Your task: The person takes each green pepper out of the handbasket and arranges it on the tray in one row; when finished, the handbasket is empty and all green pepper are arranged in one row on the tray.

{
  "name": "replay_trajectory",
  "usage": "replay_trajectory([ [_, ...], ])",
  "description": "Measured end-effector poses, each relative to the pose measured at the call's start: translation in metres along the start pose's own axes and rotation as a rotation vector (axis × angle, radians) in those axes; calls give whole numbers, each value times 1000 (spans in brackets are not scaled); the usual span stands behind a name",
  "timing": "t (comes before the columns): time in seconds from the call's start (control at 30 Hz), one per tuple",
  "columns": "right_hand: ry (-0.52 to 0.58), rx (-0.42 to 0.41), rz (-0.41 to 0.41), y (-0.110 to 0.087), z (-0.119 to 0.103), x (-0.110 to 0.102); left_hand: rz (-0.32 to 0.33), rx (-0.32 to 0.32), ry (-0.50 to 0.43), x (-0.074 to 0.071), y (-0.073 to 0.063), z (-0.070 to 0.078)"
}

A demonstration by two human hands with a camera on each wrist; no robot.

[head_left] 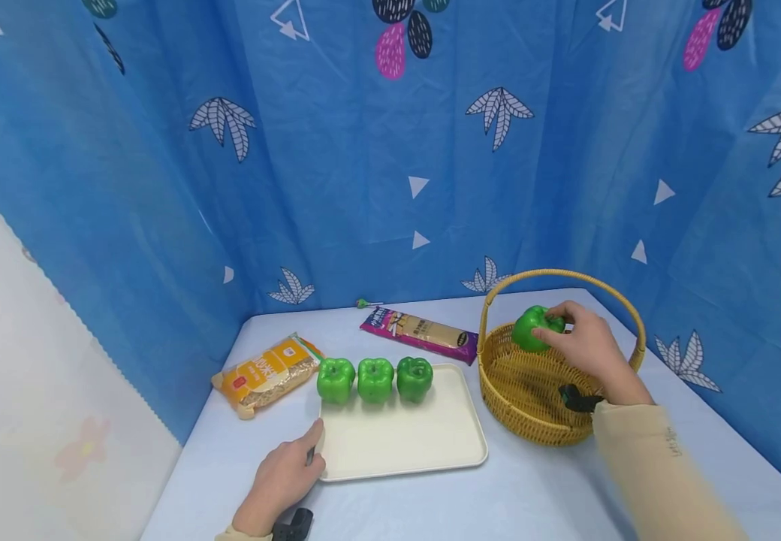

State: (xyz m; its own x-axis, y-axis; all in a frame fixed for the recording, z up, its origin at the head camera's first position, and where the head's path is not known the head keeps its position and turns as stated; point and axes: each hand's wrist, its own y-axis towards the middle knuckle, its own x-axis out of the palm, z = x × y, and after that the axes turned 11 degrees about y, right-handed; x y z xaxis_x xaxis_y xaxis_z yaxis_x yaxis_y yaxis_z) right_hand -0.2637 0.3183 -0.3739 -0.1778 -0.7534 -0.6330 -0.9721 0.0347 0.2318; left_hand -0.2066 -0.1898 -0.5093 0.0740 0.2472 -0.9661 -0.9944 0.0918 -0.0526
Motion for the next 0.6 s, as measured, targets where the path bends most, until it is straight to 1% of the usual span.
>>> replay_trajectory([
  [0.13,7,-18,-12,-5,-14,-6,2,2,9,0,0,0],
  [0.27,20,-52,-43,-8,-24,0,10,13,5,-1,-1,0],
  [0.37,41,-96,-89,-9,-34,12,16,15,0,-2,-2,0],
  [0.5,69,-160,-151,-6,-48,37,19,9,3,-1,-1,-2],
  [0.6,34,-204,-174,-3,-55,58,9,5,-13,2,0,-1],
])
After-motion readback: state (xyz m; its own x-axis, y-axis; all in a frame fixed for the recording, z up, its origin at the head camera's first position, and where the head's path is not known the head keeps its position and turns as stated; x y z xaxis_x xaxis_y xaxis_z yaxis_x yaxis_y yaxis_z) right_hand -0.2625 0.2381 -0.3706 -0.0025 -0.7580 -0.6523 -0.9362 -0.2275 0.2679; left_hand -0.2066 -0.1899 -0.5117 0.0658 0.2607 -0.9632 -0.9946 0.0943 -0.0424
